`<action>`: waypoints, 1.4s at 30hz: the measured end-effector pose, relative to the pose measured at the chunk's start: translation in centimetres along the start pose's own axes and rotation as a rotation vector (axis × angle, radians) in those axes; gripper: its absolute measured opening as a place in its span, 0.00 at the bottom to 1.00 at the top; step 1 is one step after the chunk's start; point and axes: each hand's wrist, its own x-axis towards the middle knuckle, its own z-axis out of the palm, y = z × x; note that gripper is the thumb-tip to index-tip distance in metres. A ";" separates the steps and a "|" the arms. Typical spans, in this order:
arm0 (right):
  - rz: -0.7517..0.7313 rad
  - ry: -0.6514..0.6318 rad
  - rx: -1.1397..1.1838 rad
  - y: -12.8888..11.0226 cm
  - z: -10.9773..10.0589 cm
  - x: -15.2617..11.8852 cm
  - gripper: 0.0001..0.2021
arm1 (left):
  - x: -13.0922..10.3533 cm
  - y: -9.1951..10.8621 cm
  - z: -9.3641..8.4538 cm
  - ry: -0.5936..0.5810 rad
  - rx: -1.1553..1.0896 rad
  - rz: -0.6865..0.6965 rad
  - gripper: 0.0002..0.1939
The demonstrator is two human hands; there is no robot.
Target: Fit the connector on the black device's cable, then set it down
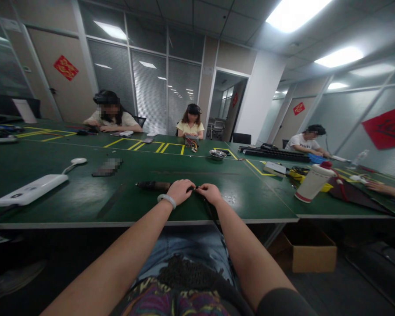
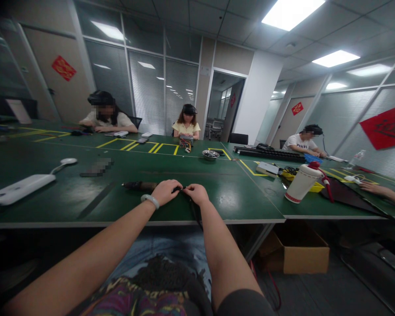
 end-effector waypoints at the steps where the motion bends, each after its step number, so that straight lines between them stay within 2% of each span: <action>1: 0.002 -0.002 0.000 0.0 0.0 0.0 0.12 | 0.0 0.0 0.0 0.001 0.000 -0.001 0.10; 10: 0.001 -0.003 0.001 0.3 0.2 0.1 0.13 | 0.0 0.0 0.2 0.023 0.004 -0.024 0.15; 18: -0.002 -0.010 0.015 0.3 0.1 0.2 0.12 | -0.1 0.0 0.1 0.006 0.004 -0.012 0.10; 28: 0.008 -0.013 0.013 0.1 0.0 0.1 0.13 | 0.0 0.0 0.1 0.006 -0.005 -0.015 0.14; 42: 0.008 0.001 0.006 0.5 0.3 0.1 0.13 | -0.1 0.2 0.0 0.015 0.008 -0.049 0.11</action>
